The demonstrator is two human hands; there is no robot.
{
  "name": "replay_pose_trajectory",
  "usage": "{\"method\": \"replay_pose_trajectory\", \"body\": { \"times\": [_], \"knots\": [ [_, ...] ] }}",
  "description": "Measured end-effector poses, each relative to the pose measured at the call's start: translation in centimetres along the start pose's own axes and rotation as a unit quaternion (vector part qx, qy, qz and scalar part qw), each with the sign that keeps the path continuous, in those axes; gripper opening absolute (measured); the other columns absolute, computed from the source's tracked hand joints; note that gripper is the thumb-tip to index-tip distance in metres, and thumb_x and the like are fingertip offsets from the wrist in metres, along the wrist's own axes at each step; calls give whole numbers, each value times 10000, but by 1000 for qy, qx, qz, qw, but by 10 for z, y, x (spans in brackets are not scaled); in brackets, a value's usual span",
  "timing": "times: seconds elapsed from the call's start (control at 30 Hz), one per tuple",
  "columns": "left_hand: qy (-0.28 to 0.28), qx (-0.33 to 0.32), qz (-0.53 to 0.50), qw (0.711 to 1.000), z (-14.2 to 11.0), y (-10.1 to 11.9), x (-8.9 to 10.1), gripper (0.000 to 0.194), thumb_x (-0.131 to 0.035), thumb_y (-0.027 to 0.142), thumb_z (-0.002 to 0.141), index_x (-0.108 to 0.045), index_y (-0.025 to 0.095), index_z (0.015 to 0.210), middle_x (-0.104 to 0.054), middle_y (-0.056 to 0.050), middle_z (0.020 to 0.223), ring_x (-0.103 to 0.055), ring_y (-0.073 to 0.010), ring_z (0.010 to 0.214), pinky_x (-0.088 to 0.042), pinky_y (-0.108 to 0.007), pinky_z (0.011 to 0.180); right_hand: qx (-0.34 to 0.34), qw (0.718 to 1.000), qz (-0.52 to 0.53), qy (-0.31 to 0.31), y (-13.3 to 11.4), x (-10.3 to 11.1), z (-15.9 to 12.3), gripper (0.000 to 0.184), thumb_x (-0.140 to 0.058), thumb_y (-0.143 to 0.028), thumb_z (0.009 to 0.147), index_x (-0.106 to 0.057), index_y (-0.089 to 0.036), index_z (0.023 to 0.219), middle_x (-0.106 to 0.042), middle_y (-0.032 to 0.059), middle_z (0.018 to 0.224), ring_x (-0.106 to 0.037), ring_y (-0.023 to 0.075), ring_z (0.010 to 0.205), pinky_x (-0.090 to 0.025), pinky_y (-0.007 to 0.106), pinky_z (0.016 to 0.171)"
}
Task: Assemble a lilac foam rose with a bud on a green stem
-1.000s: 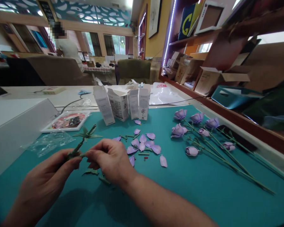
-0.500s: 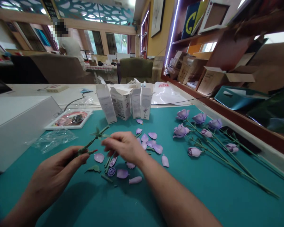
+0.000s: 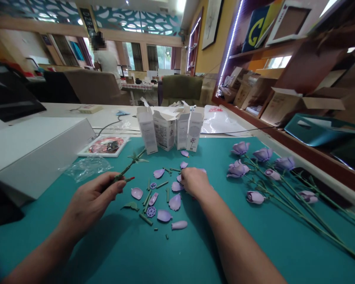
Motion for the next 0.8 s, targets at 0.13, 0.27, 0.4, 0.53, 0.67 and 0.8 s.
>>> {"method": "replay_pose_trajectory", "body": {
  "times": [0.13,0.27,0.4,0.53,0.67,0.8],
  "knots": [
    [-3,-2,-18,1000,-1,1,0,299,-485,450,865,-631,203,782,-557,11,614,-499,-149,556,-361,-251,509,31,998,60,4,-9,5,-2,108,-565,-151,805,-666,-190,811,-725,84,900,-647,213,878,-390,270,665],
    [-7,-21,-25,999,-3,5,-1,259,-491,406,875,-633,200,808,-593,4,668,-532,-153,617,-376,-247,542,70,975,208,-19,-34,6,-12,63,-536,-194,826,-586,-193,788,-676,13,734,-621,139,699,-426,232,611],
    [-12,-47,-22,999,-5,10,-5,238,-497,380,879,-622,196,794,-597,11,682,-543,-149,645,-375,-244,568,126,873,462,-86,-73,4,-31,149,-527,-200,768,-617,-190,886,-536,-48,592,-531,115,552,-424,234,542],
    [-27,-59,-19,998,-6,12,-9,243,-502,384,889,-621,196,792,-604,16,677,-545,-146,650,-381,-245,593,146,845,507,-91,-92,8,-44,154,-489,-241,786,-631,-183,794,-535,-32,617,-529,102,553,-421,226,540],
    [-50,-74,-11,996,-5,13,-16,232,-506,373,889,-641,192,836,-606,16,680,-549,-147,659,-383,-246,609,157,827,531,-94,-101,6,-45,161,-476,-301,828,-583,-187,790,-513,-47,611,-524,96,522,-424,226,526],
    [-49,-73,16,996,-2,8,-21,249,-499,384,893,-630,189,810,-605,10,677,-544,-151,664,-375,-247,599,119,849,512,-65,-92,-3,-34,132,-463,-216,811,-589,-179,804,-545,-35,665,-508,90,542,-412,219,520]
  ]
}}
Point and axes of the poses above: each hand's wrist, its own z-axis towards the middle knuckle, its own x-axis out of the back of the hand, y = z × x, the point moved 10 cm from there along z, towards the middle knuckle
